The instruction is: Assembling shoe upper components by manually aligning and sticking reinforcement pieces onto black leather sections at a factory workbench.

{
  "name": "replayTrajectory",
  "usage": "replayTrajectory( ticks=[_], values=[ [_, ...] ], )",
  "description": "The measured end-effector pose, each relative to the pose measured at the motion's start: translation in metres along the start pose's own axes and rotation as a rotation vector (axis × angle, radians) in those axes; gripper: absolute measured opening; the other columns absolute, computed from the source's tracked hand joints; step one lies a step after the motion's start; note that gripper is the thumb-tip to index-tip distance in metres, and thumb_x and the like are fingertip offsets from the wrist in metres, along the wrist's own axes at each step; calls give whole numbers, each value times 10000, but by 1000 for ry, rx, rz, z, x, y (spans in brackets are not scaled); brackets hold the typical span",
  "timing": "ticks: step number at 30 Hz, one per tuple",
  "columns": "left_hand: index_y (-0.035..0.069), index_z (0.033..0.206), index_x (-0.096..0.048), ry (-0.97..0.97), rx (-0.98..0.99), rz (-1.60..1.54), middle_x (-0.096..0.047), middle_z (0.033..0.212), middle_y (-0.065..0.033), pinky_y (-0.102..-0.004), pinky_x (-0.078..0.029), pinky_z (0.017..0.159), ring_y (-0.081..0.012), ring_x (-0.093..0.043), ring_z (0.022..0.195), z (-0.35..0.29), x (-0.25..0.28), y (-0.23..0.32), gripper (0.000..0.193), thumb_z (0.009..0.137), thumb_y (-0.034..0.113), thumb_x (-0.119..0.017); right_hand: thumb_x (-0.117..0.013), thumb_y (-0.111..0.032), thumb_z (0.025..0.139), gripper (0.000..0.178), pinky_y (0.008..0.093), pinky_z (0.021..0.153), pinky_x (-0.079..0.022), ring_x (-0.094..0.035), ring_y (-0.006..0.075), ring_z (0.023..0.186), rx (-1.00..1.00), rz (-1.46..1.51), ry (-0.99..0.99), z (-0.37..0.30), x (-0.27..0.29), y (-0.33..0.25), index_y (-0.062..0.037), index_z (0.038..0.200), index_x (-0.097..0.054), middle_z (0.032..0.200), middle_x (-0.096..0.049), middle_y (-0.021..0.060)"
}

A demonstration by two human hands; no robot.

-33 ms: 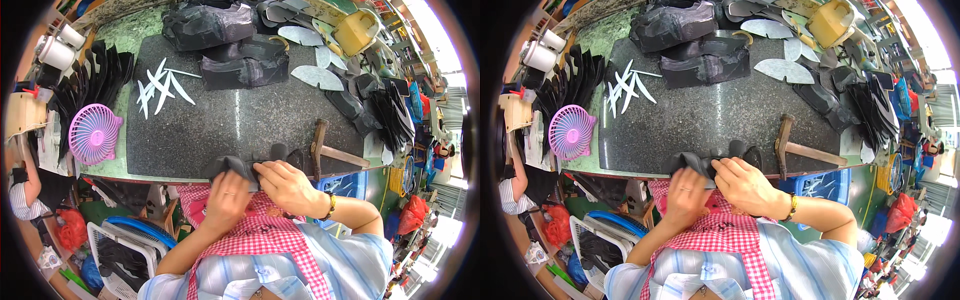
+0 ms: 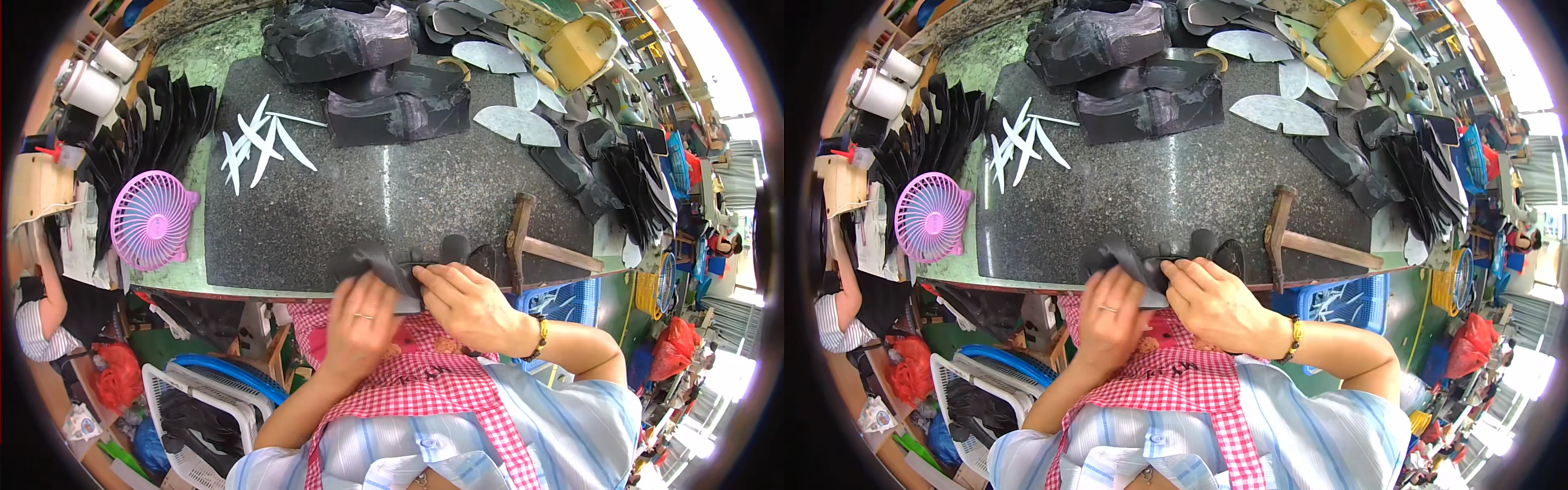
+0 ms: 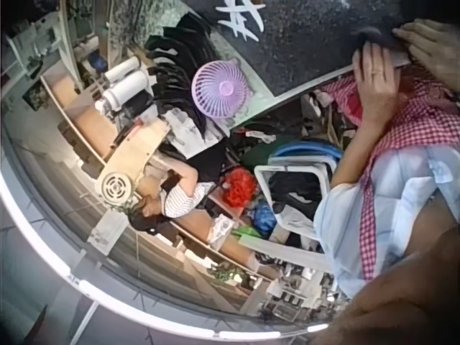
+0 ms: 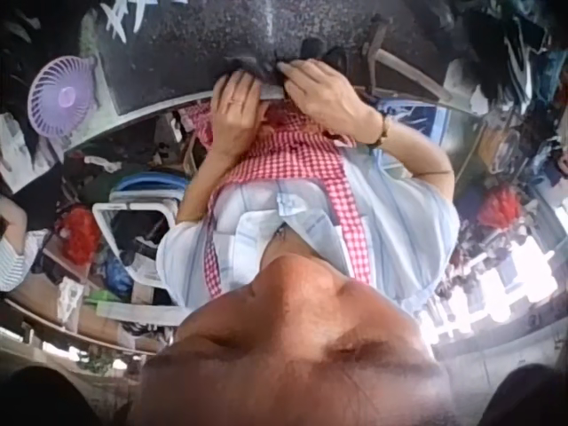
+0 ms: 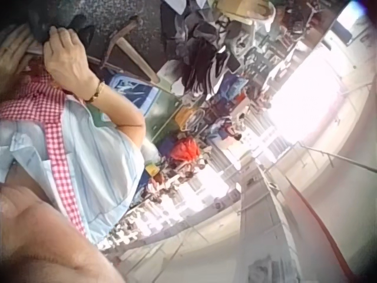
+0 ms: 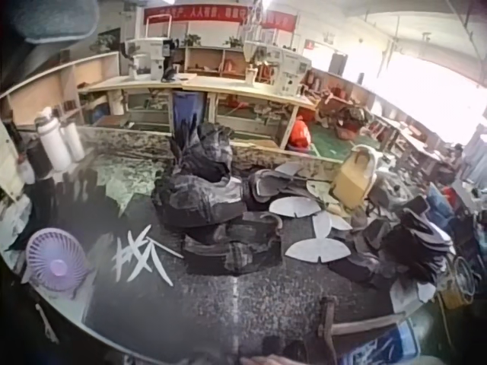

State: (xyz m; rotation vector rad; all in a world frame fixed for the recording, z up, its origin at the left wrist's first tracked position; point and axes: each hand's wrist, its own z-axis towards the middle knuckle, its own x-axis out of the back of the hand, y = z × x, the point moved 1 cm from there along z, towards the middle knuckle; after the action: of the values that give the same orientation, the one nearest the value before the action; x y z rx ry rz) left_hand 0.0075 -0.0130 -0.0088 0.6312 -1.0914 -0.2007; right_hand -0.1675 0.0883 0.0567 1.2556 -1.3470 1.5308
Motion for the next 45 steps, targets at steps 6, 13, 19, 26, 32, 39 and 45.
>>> replayTrajectory(
  ticks=[6,13,19,26,32,39,45],
  values=[
    [1,1219,-621,-101,-45,209,-572,1320,-141,-493,-375,1078,-314,-517,1278,2,14,-8,507,733,113,-710,-685,-124,721,368,405,923,-502,-589,307,1118,-248,250,100,16,-8,-3,46,1040,-620,1237,-603,209],
    [4,1231,-617,-178,-13,301,-492,1404,-142,-524,-344,1098,-323,-441,1344,-5,9,2,500,765,160,-706,-640,-141,776,326,433,942,-496,-614,310,1098,-151,201,202,10,-10,-7,28,1053,-611,1185,-640,187],
    [-2,1141,-649,-161,21,157,-562,1316,-155,-537,-366,1069,-347,-490,1290,4,21,-3,447,724,124,-750,-611,-164,747,320,404,962,-496,-607,310,1103,-44,-14,134,12,-13,-7,31,1001,-605,1174,-638,208],
    [-35,905,-669,-210,856,-599,-677,706,-106,-258,-502,562,-103,-647,627,62,66,-16,291,844,226,-781,-603,-186,734,309,393,964,-498,-572,332,1119,38,-2,74,21,-13,-9,37,946,-613,1189,-599,242],
    [-26,807,-668,-1,602,-123,-635,719,-78,-265,-476,545,-86,-587,584,56,39,-11,181,877,121,-744,-606,-230,744,310,403,930,-506,-575,349,1099,89,-116,78,23,-14,-15,36,898,-638,1196,-597,252],
    [-59,811,-678,-238,605,-219,-586,845,-46,-232,-451,578,-73,-569,677,77,56,-30,215,839,132,-774,-610,-254,770,300,424,875,-499,-574,381,1091,78,-142,109,20,-21,-17,18,893,-632,1262,-576,291],
    [-43,785,-651,-122,634,-354,-576,868,-17,-207,-433,552,-33,-554,669,61,43,-41,138,808,41,-758,-665,-308,739,326,439,873,-469,-529,374,1153,59,-32,106,19,-20,-10,-30,900,-608,1357,-543,243]
  ],
)
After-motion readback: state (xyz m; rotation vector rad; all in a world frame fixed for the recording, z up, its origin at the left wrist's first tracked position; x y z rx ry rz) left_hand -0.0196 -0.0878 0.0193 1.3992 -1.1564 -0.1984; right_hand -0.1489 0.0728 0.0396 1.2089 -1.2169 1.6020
